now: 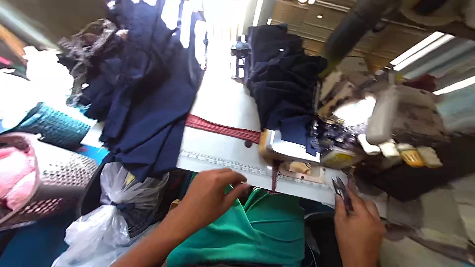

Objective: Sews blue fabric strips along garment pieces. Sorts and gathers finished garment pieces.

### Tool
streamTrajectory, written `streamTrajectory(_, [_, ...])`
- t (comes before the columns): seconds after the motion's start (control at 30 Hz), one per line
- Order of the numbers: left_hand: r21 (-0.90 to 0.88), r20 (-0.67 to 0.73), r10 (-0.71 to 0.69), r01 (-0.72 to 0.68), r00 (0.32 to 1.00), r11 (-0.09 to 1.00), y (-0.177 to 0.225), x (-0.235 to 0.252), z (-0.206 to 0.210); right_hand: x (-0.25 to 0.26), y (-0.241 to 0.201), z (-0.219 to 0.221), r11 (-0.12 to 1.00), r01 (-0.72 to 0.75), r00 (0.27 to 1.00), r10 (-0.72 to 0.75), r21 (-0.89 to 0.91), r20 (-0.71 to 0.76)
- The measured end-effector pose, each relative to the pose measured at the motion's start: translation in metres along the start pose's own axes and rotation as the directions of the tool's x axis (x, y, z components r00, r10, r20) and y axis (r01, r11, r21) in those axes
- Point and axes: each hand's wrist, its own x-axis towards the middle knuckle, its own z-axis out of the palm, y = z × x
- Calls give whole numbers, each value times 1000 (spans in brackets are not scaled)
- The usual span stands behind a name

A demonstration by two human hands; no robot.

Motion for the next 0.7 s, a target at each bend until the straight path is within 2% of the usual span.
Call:
streamTrajectory(0.07, [-20, -106, 127, -130, 986, 991, 14, 31, -4, 7, -1, 5, 998, 1, 999, -4, -69, -38])
streamTrajectory(0.13, [-2, -154, 270, -273, 950, 962, 25, 63, 5, 14, -8, 1, 999, -12, 998, 9, -50, -68])
streamTrajectory(0.2, [49, -159, 376, -373, 913, 927, 32, 92, 21, 22, -27, -7, 995, 68, 990, -59, 68, -128])
streamTrajectory(0.27, [128, -118, 434, -419, 893, 899, 34, 111, 37, 31, -49, -10, 950, 223, 967, -188, 217, -174])
streamTrajectory(0.37, [244, -46, 458, -434, 888, 867, 34, 122, 53, 43, -74, 0, 858, 380, 922, -323, 345, -213])
streamTrajectory(0.57, [319, -28, 454, -423, 890, 848, 27, 123, 62, 48, -82, 20, 856, 356, 931, -292, 376, -217])
streamTrajectory(0.7, [311, 11, 390, -374, 921, 874, 30, 127, 60, 45, -78, 22, 830, 370, 927, -298, 418, -228])
